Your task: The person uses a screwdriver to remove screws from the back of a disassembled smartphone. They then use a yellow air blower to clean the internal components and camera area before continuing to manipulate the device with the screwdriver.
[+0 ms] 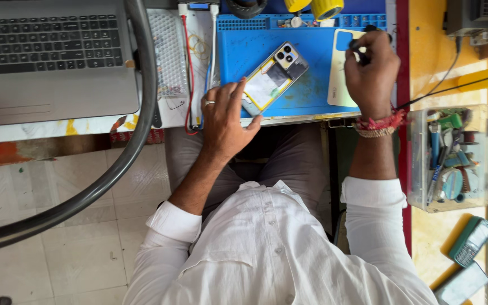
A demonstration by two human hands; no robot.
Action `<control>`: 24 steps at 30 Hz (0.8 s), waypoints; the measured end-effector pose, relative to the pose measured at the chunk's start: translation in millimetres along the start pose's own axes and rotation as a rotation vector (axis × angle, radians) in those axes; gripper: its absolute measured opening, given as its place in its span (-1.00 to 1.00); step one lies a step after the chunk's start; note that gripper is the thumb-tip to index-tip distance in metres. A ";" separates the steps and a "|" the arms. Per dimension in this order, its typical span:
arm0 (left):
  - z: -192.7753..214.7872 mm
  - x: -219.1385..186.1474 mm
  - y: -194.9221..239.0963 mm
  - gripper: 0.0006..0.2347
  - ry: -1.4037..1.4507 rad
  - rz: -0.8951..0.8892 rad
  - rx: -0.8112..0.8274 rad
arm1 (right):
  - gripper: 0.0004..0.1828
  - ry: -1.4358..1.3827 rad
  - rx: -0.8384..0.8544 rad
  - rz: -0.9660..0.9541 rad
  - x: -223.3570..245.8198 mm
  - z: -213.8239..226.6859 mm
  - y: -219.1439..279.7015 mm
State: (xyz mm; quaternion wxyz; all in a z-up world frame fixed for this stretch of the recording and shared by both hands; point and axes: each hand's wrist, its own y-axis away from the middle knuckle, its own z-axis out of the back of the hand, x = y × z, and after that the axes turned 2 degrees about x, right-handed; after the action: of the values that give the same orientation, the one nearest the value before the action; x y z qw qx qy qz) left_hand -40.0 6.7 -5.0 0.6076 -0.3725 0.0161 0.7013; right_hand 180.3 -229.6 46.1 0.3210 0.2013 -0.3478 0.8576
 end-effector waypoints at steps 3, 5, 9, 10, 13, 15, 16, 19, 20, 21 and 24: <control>-3.7 -8.3 0.6 -0.24 0.002 -0.044 -0.073 | -0.76 0.064 -0.054 -0.010 18.7 0.1 7.5; -8.3 -14.3 0.6 -0.27 -0.051 -0.051 -0.104 | -0.78 -0.012 -0.044 -0.024 34.2 -4.0 12.7; -21.3 -19.1 -1.5 -0.32 -0.078 -0.059 -0.202 | -0.77 -0.363 -0.105 -0.148 63.6 -18.6 24.8; -23.4 -18.5 -0.4 -0.33 -0.068 -0.058 -0.210 | -0.75 -0.325 -0.104 -0.087 70.4 -20.7 30.1; -27.8 -13.7 3.9 -0.37 -0.037 -0.096 -0.219 | -0.68 -0.364 -0.102 0.007 88.7 -33.6 44.3; -25.8 -6.4 12.0 -0.44 -0.020 -0.170 -0.192 | -0.63 -0.579 -0.110 -0.068 98.5 -45.3 53.0; -25.8 -4.7 16.6 -0.50 -0.025 -0.181 -0.192 | -0.55 -0.577 -0.103 -0.044 102.8 -48.3 57.9; -27.2 -0.5 28.3 -0.64 -0.032 -0.199 -0.199 | -0.37 -0.486 -0.074 0.067 109.0 -54.0 64.7; -28.4 0.2 31.2 -0.66 -0.026 -0.193 -0.205 | -0.39 -0.396 -0.059 0.128 108.7 -54.7 64.6; -30.2 0.0 33.2 -0.69 -0.019 -0.187 -0.213 | -0.41 -0.303 -0.043 0.190 108.9 -55.4 65.1; -37.7 -3.4 29.3 -0.70 -0.013 -0.129 -0.261 | -0.40 -0.244 -0.060 0.232 107.7 -56.5 62.6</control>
State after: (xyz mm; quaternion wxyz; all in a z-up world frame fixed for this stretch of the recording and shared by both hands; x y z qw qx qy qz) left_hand -46.4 -21.7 -43.0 0.5980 -0.4442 -0.1030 0.6591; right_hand 53.4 -178.9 39.8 0.1810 0.2528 -0.4304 0.8474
